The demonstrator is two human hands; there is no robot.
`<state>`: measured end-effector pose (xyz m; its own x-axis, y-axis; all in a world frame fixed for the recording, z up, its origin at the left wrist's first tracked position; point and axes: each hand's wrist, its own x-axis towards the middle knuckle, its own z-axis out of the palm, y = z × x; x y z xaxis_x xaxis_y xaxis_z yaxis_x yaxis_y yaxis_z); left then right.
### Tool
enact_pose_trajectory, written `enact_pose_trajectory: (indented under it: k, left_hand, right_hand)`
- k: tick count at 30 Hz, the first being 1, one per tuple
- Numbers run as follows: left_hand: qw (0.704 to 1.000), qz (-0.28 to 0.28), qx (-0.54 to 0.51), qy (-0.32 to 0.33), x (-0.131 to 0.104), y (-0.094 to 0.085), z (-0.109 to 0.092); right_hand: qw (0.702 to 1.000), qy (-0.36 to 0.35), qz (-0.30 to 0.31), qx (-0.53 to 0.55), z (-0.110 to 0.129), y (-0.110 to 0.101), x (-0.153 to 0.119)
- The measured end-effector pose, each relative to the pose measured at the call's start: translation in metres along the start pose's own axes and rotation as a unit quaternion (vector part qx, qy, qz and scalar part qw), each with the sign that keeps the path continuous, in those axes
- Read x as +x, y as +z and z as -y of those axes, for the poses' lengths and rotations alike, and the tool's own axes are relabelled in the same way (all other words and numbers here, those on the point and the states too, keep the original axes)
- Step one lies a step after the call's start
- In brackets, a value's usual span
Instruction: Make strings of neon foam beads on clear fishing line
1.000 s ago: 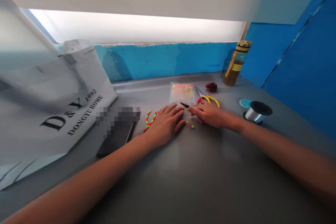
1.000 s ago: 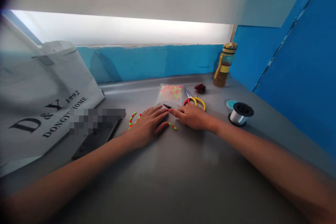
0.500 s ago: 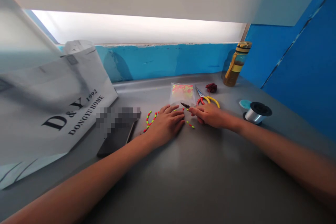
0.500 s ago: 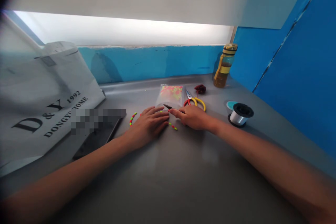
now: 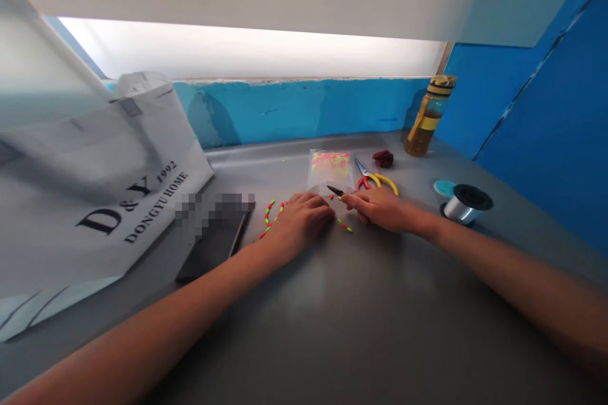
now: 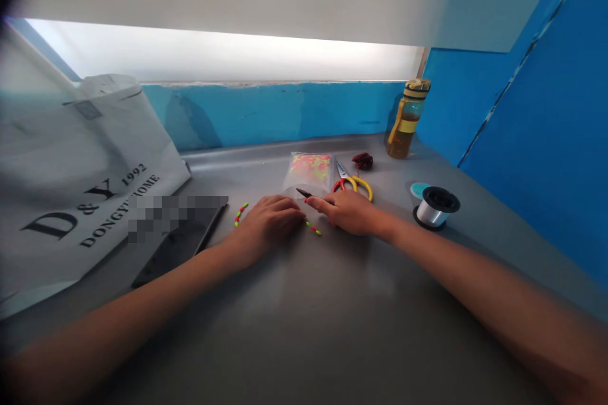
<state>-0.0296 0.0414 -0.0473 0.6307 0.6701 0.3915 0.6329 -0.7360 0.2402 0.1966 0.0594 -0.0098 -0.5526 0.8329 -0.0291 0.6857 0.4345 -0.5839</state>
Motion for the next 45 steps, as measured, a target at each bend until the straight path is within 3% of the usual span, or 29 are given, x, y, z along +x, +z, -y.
enact_pose_trajectory:
  k: [6, 18, 24, 29, 32, 35, 40, 42, 45]
  left_hand:
    - [1.000, 0.008, 0.016, -0.023, 0.002, 0.002, 0.002]
    - [0.997, 0.047, 0.061, 0.010, 0.002, 0.000, -0.003]
    - [0.999, -0.001, 0.027, -0.029, -0.002, 0.003, -0.008]
    - [0.989, -0.069, -0.051, -0.122, -0.003, 0.006, -0.011]
    - [0.960, -0.088, -0.186, -0.192, -0.001, 0.004, -0.016]
    - [0.892, -0.119, -0.339, -0.275, 0.002, 0.000, -0.021]
    - [0.786, -0.177, -0.475, -0.353, 0.005, 0.000, -0.021]
    - [0.763, -0.179, -0.509, -0.355, 0.006, 0.001, -0.019]
    - [0.756, -0.175, -0.522, -0.355, 0.007, 0.002, -0.018]
  right_hand:
    - [1.000, 0.009, -0.005, -0.028, 0.002, 0.000, -0.001]
    - [1.000, 0.004, 0.003, -0.009, -0.001, 0.000, 0.000]
    - [1.000, 0.004, 0.003, 0.003, -0.004, 0.001, 0.001]
    - [1.000, 0.007, 0.004, 0.002, -0.001, 0.000, 0.000]
    - [1.000, 0.007, 0.007, 0.000, 0.000, -0.001, -0.001]
    - [1.000, 0.005, 0.013, -0.002, 0.001, -0.001, 0.000]
    - [1.000, 0.009, 0.017, -0.004, 0.003, -0.003, -0.001]
    - [1.000, 0.006, 0.020, -0.002, 0.004, -0.003, -0.002]
    - [0.999, -0.008, 0.030, 0.009, 0.004, -0.004, -0.003]
